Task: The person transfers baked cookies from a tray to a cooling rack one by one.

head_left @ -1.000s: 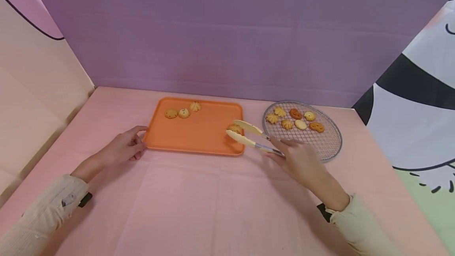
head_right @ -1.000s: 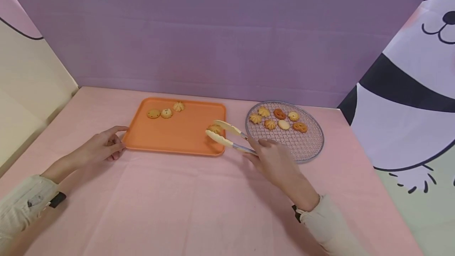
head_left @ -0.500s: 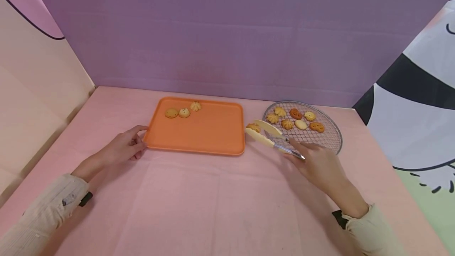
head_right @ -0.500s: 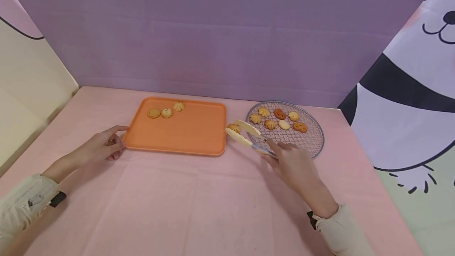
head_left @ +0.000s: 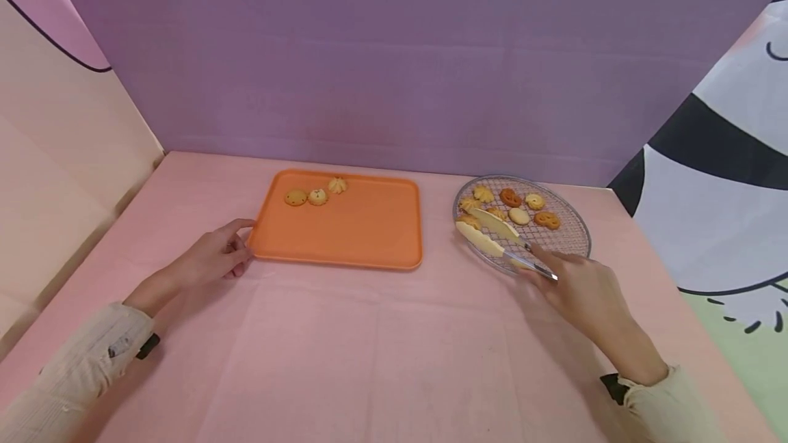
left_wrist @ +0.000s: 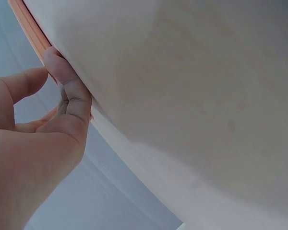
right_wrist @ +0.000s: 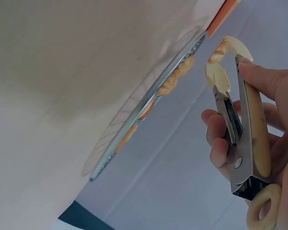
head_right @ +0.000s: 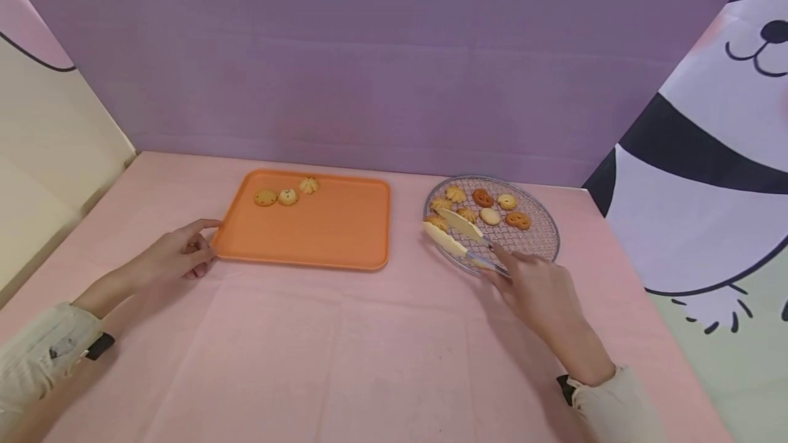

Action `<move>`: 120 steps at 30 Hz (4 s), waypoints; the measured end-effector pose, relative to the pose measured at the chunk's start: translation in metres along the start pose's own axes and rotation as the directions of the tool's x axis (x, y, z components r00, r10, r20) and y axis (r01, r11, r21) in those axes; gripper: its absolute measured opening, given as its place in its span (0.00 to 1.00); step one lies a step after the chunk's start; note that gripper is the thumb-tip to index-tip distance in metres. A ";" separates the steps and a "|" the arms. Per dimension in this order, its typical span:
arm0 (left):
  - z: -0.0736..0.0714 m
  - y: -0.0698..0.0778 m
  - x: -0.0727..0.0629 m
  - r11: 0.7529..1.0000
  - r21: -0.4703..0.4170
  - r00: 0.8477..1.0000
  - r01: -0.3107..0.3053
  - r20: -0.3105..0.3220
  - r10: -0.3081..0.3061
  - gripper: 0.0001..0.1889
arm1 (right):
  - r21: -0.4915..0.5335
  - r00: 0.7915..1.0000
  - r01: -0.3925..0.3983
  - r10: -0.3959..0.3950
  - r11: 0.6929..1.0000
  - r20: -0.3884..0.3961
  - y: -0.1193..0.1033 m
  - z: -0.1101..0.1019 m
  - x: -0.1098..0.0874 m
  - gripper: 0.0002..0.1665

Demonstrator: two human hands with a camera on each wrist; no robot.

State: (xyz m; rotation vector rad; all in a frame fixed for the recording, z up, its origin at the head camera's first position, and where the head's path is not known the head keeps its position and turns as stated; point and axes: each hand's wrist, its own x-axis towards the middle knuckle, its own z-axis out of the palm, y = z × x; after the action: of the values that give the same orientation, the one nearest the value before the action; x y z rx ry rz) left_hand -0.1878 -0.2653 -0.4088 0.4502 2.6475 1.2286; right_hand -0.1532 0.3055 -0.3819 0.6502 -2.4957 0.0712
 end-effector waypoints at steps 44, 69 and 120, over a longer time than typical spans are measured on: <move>0.000 0.002 -0.001 1.000 0.007 1.000 0.005 -0.006 -0.005 0.29 | -0.041 0.985 -0.101 0.106 0.994 0.136 0.012 -0.001 -0.010 0.32; -0.001 0.001 -0.001 1.000 0.003 1.000 0.006 0.004 -0.006 0.29 | 0.025 0.999 -0.001 0.000 1.000 0.042 -0.010 0.002 0.011 0.33; -0.004 0.000 0.002 1.000 0.010 1.000 -0.012 0.001 0.012 0.31 | 0.108 0.953 0.229 -0.245 0.967 0.177 -0.113 0.053 0.129 0.44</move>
State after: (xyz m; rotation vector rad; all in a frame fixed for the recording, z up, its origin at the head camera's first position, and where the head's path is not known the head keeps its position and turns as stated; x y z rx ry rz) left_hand -0.1906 -0.2669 -0.4063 0.4685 2.6549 1.2182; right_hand -0.2218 0.1400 -0.3680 1.0329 -2.5843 0.0282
